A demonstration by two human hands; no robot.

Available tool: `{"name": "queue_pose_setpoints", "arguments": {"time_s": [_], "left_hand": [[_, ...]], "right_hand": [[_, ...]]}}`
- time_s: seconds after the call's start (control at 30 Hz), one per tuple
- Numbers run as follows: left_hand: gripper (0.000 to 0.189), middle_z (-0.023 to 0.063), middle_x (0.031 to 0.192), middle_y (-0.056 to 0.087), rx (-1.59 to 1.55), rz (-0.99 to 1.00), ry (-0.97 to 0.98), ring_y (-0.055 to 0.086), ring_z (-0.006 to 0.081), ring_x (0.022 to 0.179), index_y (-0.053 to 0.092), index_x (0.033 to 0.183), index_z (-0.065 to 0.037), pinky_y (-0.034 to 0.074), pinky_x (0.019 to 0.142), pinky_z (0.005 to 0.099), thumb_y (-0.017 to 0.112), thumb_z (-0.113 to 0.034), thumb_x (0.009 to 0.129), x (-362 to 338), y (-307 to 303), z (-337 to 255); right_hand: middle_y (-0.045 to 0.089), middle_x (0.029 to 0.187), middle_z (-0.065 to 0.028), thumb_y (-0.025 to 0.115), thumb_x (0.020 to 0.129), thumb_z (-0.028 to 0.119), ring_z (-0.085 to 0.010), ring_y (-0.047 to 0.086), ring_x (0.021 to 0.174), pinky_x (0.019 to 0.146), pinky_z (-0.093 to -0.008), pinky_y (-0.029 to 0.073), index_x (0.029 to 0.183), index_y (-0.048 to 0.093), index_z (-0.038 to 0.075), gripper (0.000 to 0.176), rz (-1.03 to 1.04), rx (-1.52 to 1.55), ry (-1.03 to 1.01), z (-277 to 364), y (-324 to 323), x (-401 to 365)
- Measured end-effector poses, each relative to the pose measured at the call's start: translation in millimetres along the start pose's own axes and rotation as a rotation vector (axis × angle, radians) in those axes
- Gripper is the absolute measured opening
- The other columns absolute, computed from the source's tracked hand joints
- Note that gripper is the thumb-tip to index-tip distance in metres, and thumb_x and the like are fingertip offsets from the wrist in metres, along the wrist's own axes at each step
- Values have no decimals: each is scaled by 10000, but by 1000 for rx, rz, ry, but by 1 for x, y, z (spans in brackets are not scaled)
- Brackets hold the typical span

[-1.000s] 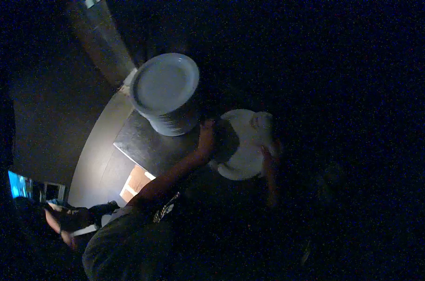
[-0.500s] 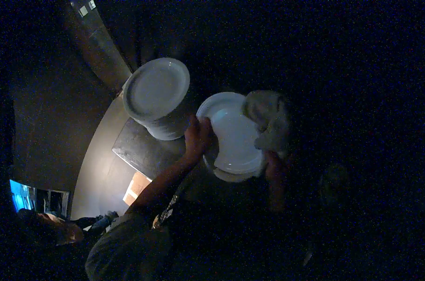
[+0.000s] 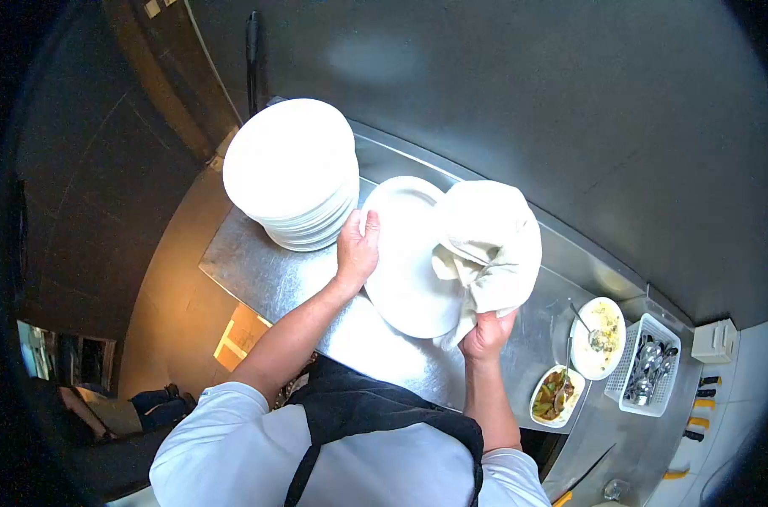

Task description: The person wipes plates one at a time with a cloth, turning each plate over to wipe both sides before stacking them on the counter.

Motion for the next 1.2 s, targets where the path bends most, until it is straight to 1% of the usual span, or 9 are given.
{"name": "queue_pose_setpoints", "arguments": {"time_s": [0.23, 0.37, 0.57, 0.7, 0.77, 0.87, 1.03, 1.1, 1.2], "left_hand": [[461, 213, 806, 636, -81, 178, 55, 591, 349, 709, 530, 882, -19, 458, 672, 436, 486, -457, 1018, -25, 24, -27], [437, 203, 782, 618, -286, 106, -34, 580, 373, 716, 566, 907, -18, 456, 685, 450, 433, -412, 1045, -20, 35, -28], [426, 175, 744, 615, -225, 88, 5, 583, 323, 683, 548, 861, -12, 448, 660, 437, 448, -383, 1045, 7, 20, -11], [308, 184, 951, 657, 41, 109, 742, 652, 328, 908, 617, 1127, -33, 501, 809, 372, 467, -285, 1035, -32, 33, -14], [315, 188, 973, 658, -361, 340, 117, 640, 322, 907, 606, 1127, -34, 486, 820, 368, 432, -283, 1047, -50, 40, -36], [523, 154, 914, 651, -385, 237, 190, 591, 239, 855, 604, 1072, 20, 463, 815, 362, 315, -416, 1075, -40, 25, -73], [599, 136, 835, 650, -271, 221, 111, 577, 246, 771, 620, 1003, 12, 459, 782, 339, 308, -496, 1066, -4, 13, -51], [422, 177, 994, 652, -293, 333, 238, 613, 307, 914, 611, 1050, -5, 470, 843, 400, 432, -387, 1038, -1, 62, 55], [343, 209, 1057, 634, -244, 386, 533, 613, 341, 984, 580, 1101, 4, 472, 864, 428, 458, -307, 1023, -42, 64, 27]], "right_hand": [[629, 1147, -120, 449, 995, 202, -174, 627, 912, 786, -309, 510, 1155, 611, -20, 318, -197, 379, 583, -19, 33, 31], [661, 1083, -143, 488, 984, 207, -215, 637, 941, 837, -329, 510, 1174, 621, -15, 322, -165, 136, 514, -61, 41, -23], [676, 1092, -184, 620, 900, 89, -315, 658, 1027, 935, -375, 502, 1154, 651, -47, 290, 244, -1038, -766, 23, 46, -47], [674, 1122, -167, 585, 940, 228, -316, 642, 1046, 917, -416, 480, 1197, 617, -30, 366, 161, -798, -598, 26, 39, 12], [683, 1096, -159, 562, 960, 271, -314, 640, 1038, 909, -421, 474, 1183, 621, -32, 381, -59, -309, -74, -3, 57, 20], [639, 1201, -185, 500, 970, 218, -287, 598, 1135, 977, -398, 442, 1206, 599, -66, 382, 142, -212, 134, -32, 54, -10], [417, 1469, -230, 648, 856, 289, -345, 419, 1362, 1132, -434, 306, 1447, 363, -51, 739, 322, -363, -208, -32, 37, -61], [508, 1347, -211, 663, 868, 248, -315, 505, 1238, 1041, -426, 387, 1390, 427, -42, 642, 367, -625, -516, 4, 44, -34], [644, 1164, -183, 685, 887, 188, -271, 634, 1050, 905, -414, 509, 1306, 523, -28, 499, 341, -918, -814, 32, 60, 23]]}}
Point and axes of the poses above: each hand's wrist, its own x-axis towards the middle knuckle, its own y-axis out of the palm, z = x × y, the point moved 1 cm from there along x, towards the middle knuckle
